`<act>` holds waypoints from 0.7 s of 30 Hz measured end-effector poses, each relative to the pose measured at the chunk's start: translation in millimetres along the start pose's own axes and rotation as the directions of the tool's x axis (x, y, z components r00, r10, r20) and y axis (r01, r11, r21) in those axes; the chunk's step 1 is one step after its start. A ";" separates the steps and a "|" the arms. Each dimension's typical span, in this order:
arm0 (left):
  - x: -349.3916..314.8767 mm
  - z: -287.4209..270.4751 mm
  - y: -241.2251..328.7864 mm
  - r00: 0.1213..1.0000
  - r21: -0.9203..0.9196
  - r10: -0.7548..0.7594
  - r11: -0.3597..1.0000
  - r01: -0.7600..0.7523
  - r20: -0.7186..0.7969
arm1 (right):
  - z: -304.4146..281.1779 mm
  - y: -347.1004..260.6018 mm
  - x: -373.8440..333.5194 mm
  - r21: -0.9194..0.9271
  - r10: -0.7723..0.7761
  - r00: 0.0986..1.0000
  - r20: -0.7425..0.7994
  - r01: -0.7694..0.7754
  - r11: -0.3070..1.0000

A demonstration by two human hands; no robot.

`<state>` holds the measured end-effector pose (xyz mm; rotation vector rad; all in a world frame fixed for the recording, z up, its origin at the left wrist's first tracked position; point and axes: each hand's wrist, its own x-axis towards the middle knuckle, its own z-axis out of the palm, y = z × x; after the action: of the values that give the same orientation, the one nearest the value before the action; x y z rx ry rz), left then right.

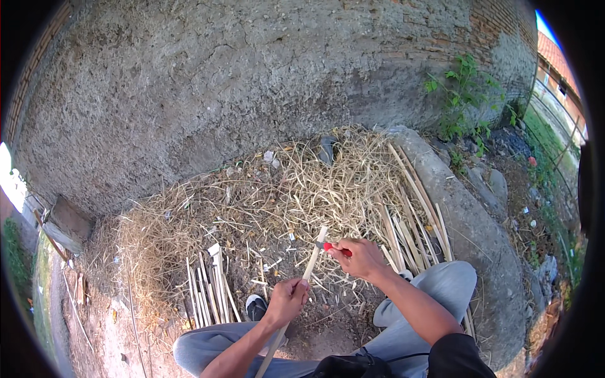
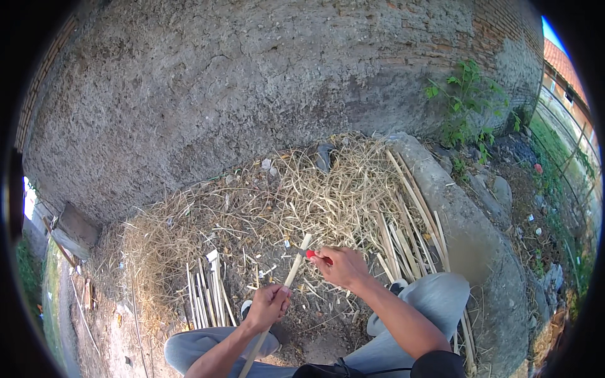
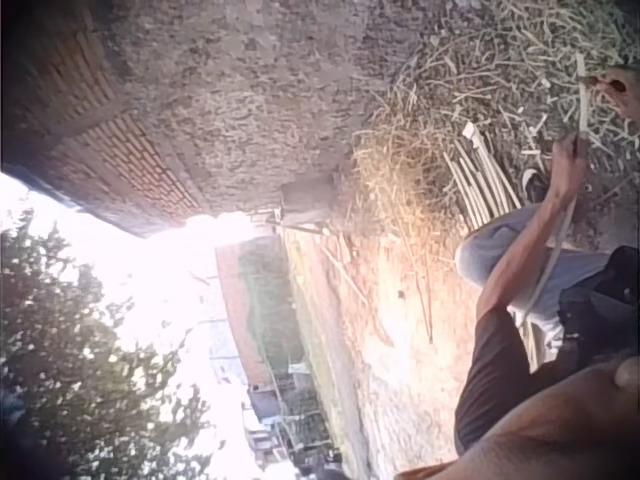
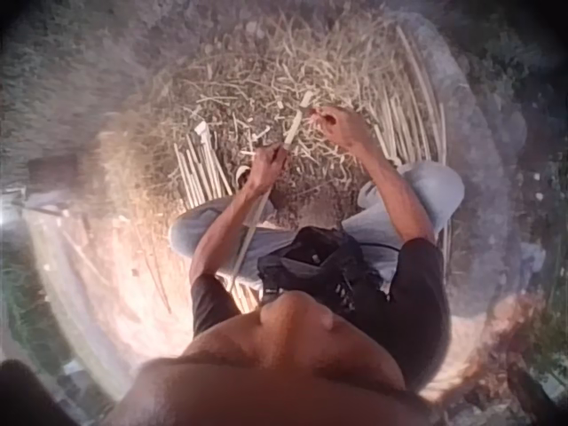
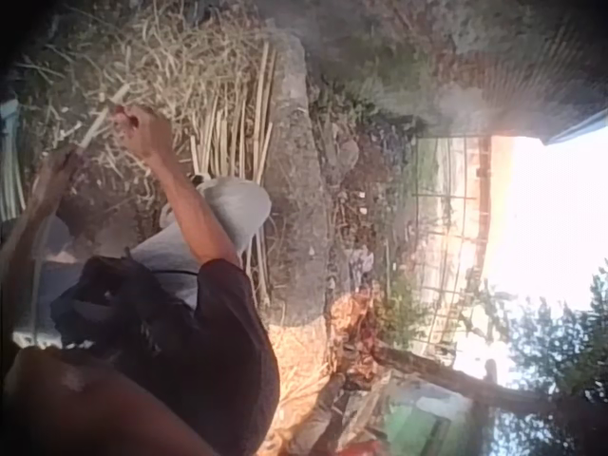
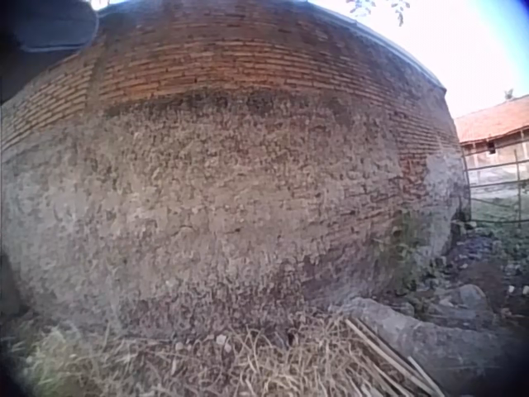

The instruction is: The person shaves a bamboo pole using a small handheld blade. The person holds the pole with one hand while scraping the blade along the length of the pole to remove outer layers and smooth the surface.

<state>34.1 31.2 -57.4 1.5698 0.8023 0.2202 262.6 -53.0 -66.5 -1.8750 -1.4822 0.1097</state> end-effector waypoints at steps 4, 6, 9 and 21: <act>-19.4 12.5 6.2 0.997 0.032 -0.061 0.998 0.059 0.057 | -4.9 53.7 12.1 -0.031 0.309 0.951 0.011 -0.308 0.951; -32.4 8.9 14.8 0.993 -0.007 -0.044 0.999 0.044 0.108 | -27.3 82.1 25.1 -0.006 0.528 0.849 -0.016 -0.528 0.849; -15.2 -22.6 15.5 0.990 -0.047 -0.128 0.991 0.126 -0.051 | -9.8 76.0 20.7 0.166 0.436 0.892 -0.120 -0.415 0.895; -0.9 -18.3 10.2 0.990 -0.173 -0.144 0.975 0.142 0.002 | 0.3 11.3 9.5 0.521 0.366 0.931 0.002 -0.314 0.794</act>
<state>26.6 45.7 -44.3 1.3434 0.8772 0.1877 274.8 -45.4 -69.9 -1.6455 -0.9071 0.5266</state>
